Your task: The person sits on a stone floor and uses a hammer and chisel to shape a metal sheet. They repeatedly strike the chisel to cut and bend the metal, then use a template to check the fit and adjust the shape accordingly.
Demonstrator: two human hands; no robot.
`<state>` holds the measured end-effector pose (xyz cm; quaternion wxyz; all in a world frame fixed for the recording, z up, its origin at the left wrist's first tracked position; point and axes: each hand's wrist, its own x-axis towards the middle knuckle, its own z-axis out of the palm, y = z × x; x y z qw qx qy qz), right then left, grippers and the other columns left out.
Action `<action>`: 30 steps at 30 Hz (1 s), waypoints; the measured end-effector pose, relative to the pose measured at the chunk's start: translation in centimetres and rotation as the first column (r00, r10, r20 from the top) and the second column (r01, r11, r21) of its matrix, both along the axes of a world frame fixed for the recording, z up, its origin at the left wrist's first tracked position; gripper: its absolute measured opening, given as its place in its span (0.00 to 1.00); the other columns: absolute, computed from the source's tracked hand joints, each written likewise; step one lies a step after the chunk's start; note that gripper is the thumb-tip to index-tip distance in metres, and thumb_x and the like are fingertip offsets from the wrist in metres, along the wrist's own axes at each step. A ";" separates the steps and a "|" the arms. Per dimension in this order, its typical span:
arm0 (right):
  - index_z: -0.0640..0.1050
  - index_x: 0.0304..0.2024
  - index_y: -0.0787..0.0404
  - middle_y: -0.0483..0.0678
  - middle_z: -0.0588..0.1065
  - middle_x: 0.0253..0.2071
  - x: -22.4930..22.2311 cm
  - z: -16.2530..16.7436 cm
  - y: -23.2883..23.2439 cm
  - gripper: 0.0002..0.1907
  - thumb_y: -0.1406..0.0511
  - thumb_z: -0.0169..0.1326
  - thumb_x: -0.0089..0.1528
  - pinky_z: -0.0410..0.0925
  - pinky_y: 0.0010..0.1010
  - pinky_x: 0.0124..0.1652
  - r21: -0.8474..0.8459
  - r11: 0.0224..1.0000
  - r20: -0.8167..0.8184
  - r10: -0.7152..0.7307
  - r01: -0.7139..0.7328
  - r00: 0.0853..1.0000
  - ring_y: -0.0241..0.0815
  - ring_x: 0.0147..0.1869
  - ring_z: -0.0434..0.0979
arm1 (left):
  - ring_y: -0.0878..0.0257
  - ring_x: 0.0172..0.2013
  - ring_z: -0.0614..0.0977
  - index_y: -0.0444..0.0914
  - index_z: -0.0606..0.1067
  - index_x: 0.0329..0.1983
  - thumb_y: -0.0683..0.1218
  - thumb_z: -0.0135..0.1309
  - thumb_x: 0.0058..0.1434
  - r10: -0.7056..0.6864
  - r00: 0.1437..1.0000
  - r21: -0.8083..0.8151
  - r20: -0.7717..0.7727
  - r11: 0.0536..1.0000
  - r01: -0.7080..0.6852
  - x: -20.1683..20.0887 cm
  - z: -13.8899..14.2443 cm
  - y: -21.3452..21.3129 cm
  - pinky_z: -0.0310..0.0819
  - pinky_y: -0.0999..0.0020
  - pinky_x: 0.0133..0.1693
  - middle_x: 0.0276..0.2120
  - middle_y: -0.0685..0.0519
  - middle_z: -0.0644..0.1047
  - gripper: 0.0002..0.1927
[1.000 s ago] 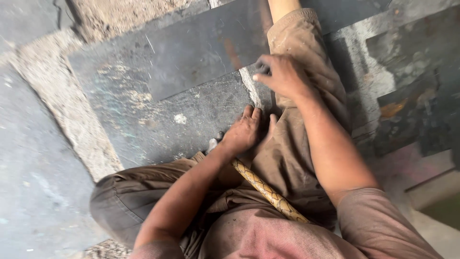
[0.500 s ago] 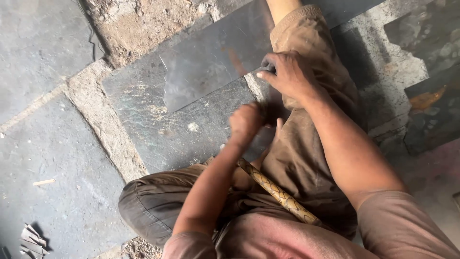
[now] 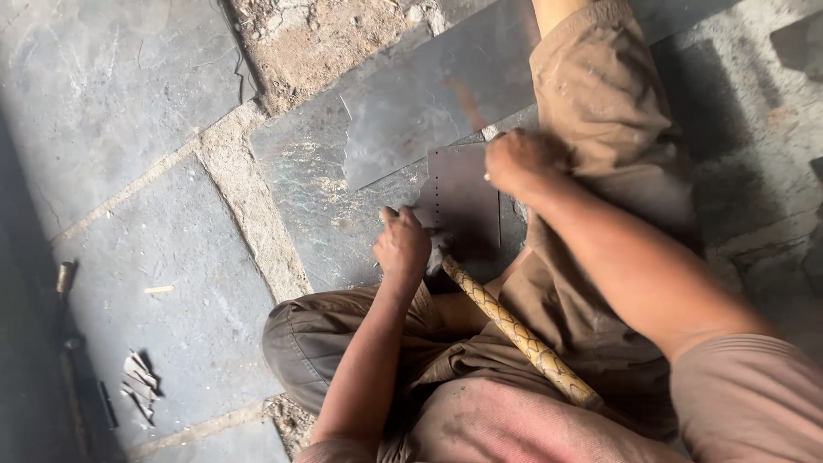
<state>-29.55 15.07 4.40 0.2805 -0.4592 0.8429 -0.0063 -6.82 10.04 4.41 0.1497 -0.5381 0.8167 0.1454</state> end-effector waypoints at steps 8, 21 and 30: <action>0.69 0.58 0.72 0.66 0.73 0.56 0.9 0.7 -2.2 0.39 0.53 0.68 0.55 0.71 0.46 0.52 -0.161 0.986 0.023 -0.025 0.028 0.999 0.61 0.58 0.76 | 0.46 0.31 0.84 0.32 0.71 0.53 0.40 0.46 0.71 0.013 0.985 -0.017 -0.169 1.000 -0.017 1.0 0.2 -0.5 0.80 0.52 0.30 0.53 0.36 0.70 0.10; 0.73 0.57 0.64 0.51 0.81 0.44 1.9 5.9 -7.2 0.22 0.71 0.62 0.61 0.74 0.27 0.45 -0.717 0.506 0.610 0.121 0.480 0.783 0.38 0.46 0.81 | 0.50 0.43 0.85 0.38 0.74 0.52 0.50 0.68 0.54 0.306 0.684 0.138 -0.662 0.947 -0.290 5.3 4.4 -8.3 0.81 0.56 0.45 0.43 0.45 0.82 0.26; 0.79 0.52 0.62 0.57 0.74 0.59 0.7 0.6 -9.2 0.28 0.54 0.71 0.55 0.67 0.45 0.62 -0.531 0.845 -0.028 0.064 -0.069 0.998 0.56 0.64 0.72 | 0.43 0.48 0.81 0.42 0.80 0.50 0.51 0.61 0.59 0.401 0.755 0.027 -0.519 0.890 -0.454 10.0 0.4 -12.4 0.74 0.48 0.49 0.49 0.44 0.79 0.17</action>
